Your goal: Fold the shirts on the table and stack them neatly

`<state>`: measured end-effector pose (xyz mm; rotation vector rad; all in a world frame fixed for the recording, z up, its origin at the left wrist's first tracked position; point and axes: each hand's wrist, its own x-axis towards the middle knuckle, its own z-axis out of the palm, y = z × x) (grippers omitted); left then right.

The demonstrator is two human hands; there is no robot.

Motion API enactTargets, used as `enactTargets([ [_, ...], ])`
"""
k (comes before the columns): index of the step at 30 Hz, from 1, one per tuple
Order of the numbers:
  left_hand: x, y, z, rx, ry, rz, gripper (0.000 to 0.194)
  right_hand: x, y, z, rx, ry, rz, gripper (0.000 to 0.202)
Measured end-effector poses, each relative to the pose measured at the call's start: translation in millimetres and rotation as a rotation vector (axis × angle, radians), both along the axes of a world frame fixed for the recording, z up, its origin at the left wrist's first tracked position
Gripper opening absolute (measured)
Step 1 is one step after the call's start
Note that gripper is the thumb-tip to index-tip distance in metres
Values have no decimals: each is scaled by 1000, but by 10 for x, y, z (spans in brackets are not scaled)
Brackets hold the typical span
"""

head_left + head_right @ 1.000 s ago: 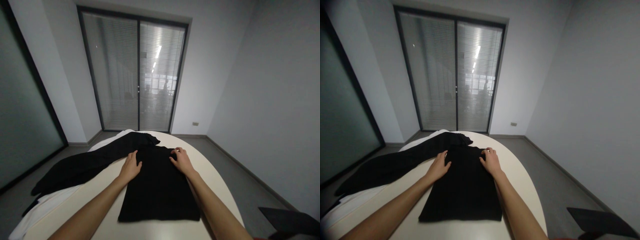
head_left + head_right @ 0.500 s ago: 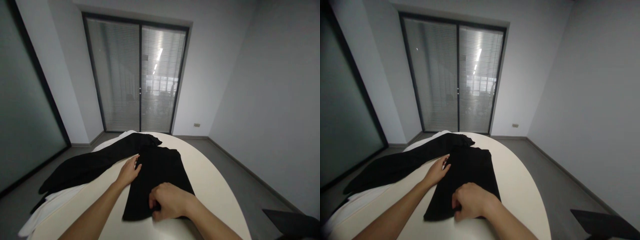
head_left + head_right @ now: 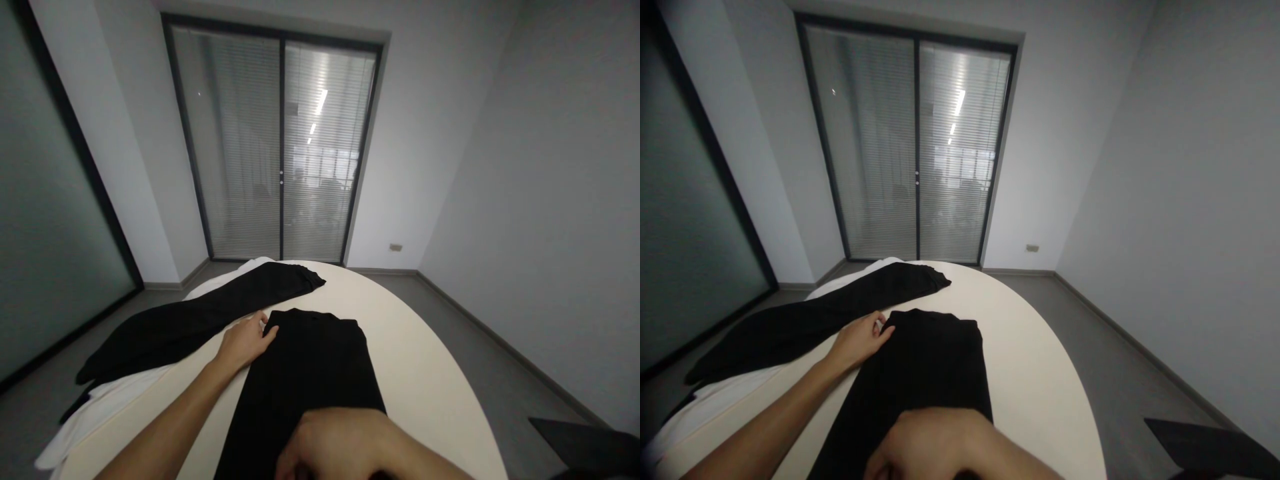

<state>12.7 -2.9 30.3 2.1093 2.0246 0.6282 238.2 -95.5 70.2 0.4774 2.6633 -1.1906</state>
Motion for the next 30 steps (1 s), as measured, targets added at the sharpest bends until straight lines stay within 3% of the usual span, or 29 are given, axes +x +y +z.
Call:
enactTargets([
  [2, -2, 23, -44, 8, -17, -31, 32, 200, 209, 106, 130, 81, -257, 24],
  [5, -10, 91, -147, -13, -142, -69, 39, 633, 600, 179, 656, 40, -854, 22],
  [7, -23, 142, -222, -29, -260, -101, 46, 929, 832, 122, 764, -55, -1110, 31],
  [8, -31, 165, -255, -29, -310, -116, 48, 1055, 925, 66, 714, -96, -1185, 38],
  [11, -58, 206, -316, -19, -396, -155, 48, 1281, 1114, -159, 459, -59, -1195, 49],
  [14, -78, 204, -327, -29, -430, -159, 49, 1302, 1195, -358, 296, 93, -1172, 40],
  [19, -62, 192, -312, 10, -554, -200, 44, 1286, 1215, -419, 23, 299, -1169, 41],
  [22, -34, 239, -291, 78, -723, -273, 37, 1314, 1225, -336, 76, 447, -1142, 43],
  [25, -12, 320, -280, 151, -910, -244, 44, 1294, 1266, -326, 235, 638, -1163, 41],
  [27, -3, 369, -303, 151, -986, -180, 56, 1254, 1306, -409, 313, 679, -1221, 43],
  [30, 8, 416, -373, 59, -999, -159, 72, 1195, 1355, -592, 338, 573, -1275, 45],
])
